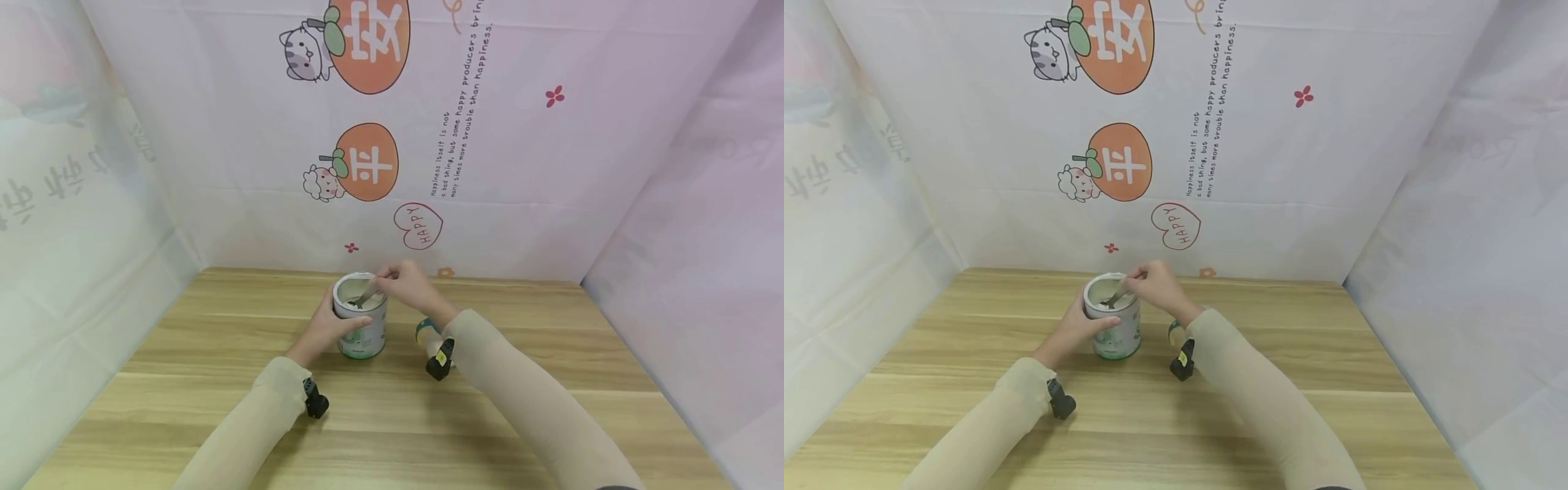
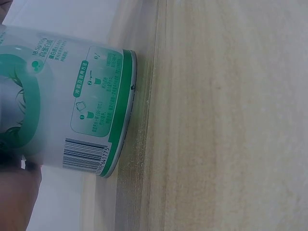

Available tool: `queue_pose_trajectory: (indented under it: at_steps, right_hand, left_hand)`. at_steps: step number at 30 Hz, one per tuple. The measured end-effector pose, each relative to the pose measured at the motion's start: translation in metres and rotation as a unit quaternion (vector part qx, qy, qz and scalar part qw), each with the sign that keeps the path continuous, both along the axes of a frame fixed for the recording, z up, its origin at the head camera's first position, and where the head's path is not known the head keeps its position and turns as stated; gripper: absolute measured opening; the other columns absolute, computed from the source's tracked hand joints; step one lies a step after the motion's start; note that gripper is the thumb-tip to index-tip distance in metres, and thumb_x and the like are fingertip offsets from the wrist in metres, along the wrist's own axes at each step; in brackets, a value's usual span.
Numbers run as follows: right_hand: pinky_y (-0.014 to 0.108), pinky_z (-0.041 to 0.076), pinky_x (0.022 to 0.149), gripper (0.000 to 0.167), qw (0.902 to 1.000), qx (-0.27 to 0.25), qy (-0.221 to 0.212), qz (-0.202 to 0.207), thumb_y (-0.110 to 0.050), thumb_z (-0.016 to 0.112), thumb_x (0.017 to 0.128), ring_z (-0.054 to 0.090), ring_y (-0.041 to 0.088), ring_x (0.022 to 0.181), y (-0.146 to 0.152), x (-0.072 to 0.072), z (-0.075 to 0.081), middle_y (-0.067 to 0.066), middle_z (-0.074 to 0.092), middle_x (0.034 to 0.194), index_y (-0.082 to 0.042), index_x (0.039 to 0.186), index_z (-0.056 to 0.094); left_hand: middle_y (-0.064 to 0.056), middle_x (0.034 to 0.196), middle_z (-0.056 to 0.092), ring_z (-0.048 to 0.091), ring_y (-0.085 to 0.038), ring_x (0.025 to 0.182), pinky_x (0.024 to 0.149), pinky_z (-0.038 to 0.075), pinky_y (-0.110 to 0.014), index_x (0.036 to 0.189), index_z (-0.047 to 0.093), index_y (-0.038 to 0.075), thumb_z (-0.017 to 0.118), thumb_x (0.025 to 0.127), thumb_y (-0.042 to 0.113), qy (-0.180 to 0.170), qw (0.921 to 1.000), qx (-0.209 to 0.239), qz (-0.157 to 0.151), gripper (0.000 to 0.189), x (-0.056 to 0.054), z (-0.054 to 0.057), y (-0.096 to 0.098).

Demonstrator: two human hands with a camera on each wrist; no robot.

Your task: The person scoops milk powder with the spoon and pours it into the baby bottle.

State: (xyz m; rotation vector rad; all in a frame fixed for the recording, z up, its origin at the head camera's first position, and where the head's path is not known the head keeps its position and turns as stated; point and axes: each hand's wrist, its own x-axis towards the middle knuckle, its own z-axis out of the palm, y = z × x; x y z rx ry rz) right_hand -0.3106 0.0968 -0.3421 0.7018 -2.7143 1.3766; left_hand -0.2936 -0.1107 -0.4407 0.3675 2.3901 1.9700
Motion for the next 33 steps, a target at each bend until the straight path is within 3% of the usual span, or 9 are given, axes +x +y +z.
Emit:
queue_pose_trajectory:
  at_steps: [4,11,18,33]
  right_hand:
    - [0.04,0.054,0.086,0.015,0.9993,-0.02,-0.027,-0.014,-0.018,0.069,0.094,0.065,0.022,0.096,0.005,0.0,0.0,0.005,0.072,0.095,-0.005,0.088,0.073]
    - [0.032,0.053,0.078,0.016,0.9934,-0.048,-0.091,-0.051,-0.022,0.07,0.094,0.061,0.021,0.093,0.011,-0.001,-0.003,0.003,0.072,0.09,-0.007,0.095,0.075]
    - [0.026,0.048,0.07,0.018,0.9828,-0.099,-0.139,-0.071,-0.023,0.069,0.093,0.051,0.015,0.074,0.017,0.0,-0.006,0.004,0.073,0.088,-0.007,0.099,0.074]
    - [0.024,0.043,0.067,0.027,0.9628,-0.197,-0.161,-0.091,-0.021,0.066,0.097,0.047,0.016,0.077,0.025,0.005,-0.008,0.01,0.07,0.095,0.004,0.108,0.067]
  left_hand:
    - [-0.005,0.145,0.046,0.042,-0.03,0.135,0.111,0.032,-0.06,0.155,0.025,0.028,0.09,0.074,0.044,-0.001,1.0,-0.004,0.002,0.105,0.0,0.0,0.0]
    - [-0.004,0.145,0.045,0.042,-0.03,0.136,0.111,0.032,-0.06,0.155,0.025,0.031,0.09,0.072,0.047,-0.008,0.9999,-0.008,0.008,0.107,0.001,0.0,-0.001]
    - [-0.006,0.147,0.044,0.041,-0.031,0.137,0.111,0.031,-0.059,0.155,0.026,0.028,0.09,0.073,0.043,-0.008,0.9999,-0.003,0.007,0.105,0.001,0.0,0.0]
    - [-0.011,0.154,0.037,0.035,-0.033,0.141,0.113,0.028,-0.059,0.157,0.02,0.025,0.086,0.081,0.029,-0.012,0.9999,-0.003,-0.002,0.101,0.0,0.002,0.001]
